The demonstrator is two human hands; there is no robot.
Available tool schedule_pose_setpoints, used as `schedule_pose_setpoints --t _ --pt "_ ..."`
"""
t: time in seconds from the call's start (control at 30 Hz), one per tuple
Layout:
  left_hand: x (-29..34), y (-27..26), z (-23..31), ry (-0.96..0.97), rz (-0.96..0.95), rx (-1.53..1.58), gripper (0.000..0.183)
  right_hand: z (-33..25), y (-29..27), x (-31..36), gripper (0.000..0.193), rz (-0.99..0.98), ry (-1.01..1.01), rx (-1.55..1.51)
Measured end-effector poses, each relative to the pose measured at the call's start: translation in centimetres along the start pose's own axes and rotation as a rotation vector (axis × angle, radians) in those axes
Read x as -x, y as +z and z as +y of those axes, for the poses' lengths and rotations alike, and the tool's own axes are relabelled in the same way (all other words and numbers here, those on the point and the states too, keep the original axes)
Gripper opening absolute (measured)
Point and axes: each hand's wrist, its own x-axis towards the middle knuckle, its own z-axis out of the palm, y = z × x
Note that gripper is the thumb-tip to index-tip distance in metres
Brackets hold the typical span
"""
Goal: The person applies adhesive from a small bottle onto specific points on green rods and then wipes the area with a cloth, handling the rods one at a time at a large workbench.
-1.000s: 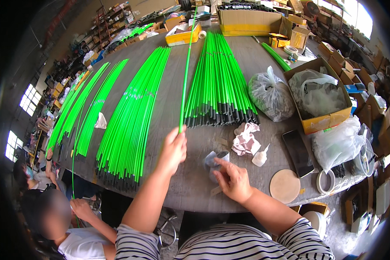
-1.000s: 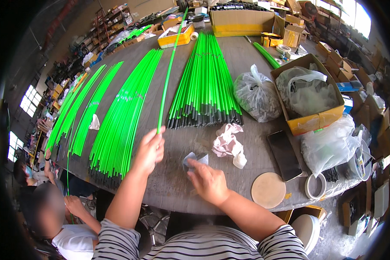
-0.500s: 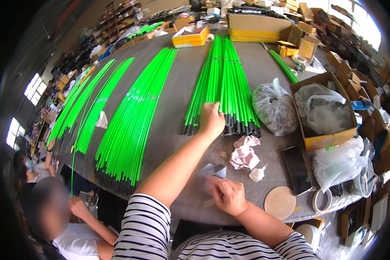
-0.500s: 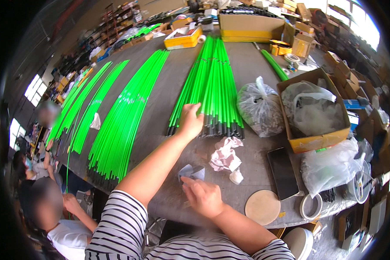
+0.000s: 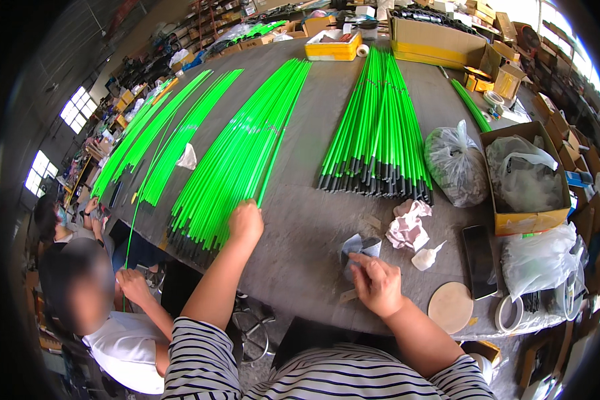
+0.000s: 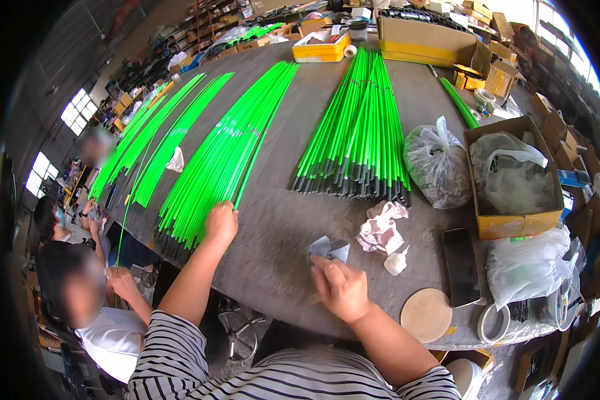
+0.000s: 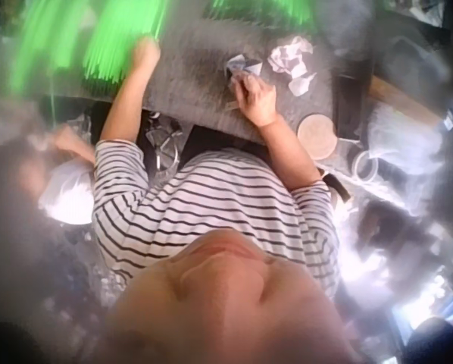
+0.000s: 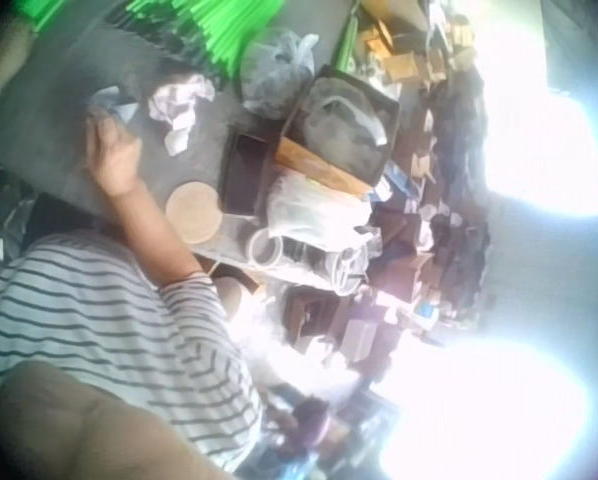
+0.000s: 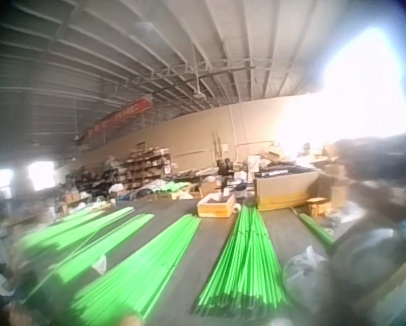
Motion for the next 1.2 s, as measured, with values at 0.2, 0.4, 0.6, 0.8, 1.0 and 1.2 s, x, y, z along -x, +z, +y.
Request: schedule_pose_setpoints --t 0.2,0.4,0.6,0.8,1.0,1.2 --pt "2.2 -2.2 0.1 -0.389 -0.307 0.831 0.016 0.2 -0.2 0.0 0.015 0.035 0.112 0.023" --pt "11.9 -2.7 -1.6 -0.234 -0.128 1.262 0.029 -0.3 0.1 0.0 0.016 0.051 0.137 0.025" --pt "14.6 -8.3 -2.1 -0.049 -0.192 1.497 0.027 -1.8 0.2 -0.7 0.015 0.096 0.073 0.068" --pt "14.6 -12.6 0.4 0.019 -0.368 1.436 0.03 -5.7 -0.1 -0.8 0.011 0.028 0.095 -0.049" --pt "17.6 -10.7 4.1 -0.048 -0.639 1.733 0.038 -7.1 -0.1 0.1 0.01 -0.058 0.453 -0.295" --pt "19.4 -8.9 5.9 -0.105 -0.823 1.872 0.041 -6.0 0.0 1.1 0.022 -0.133 1.0 -0.878"
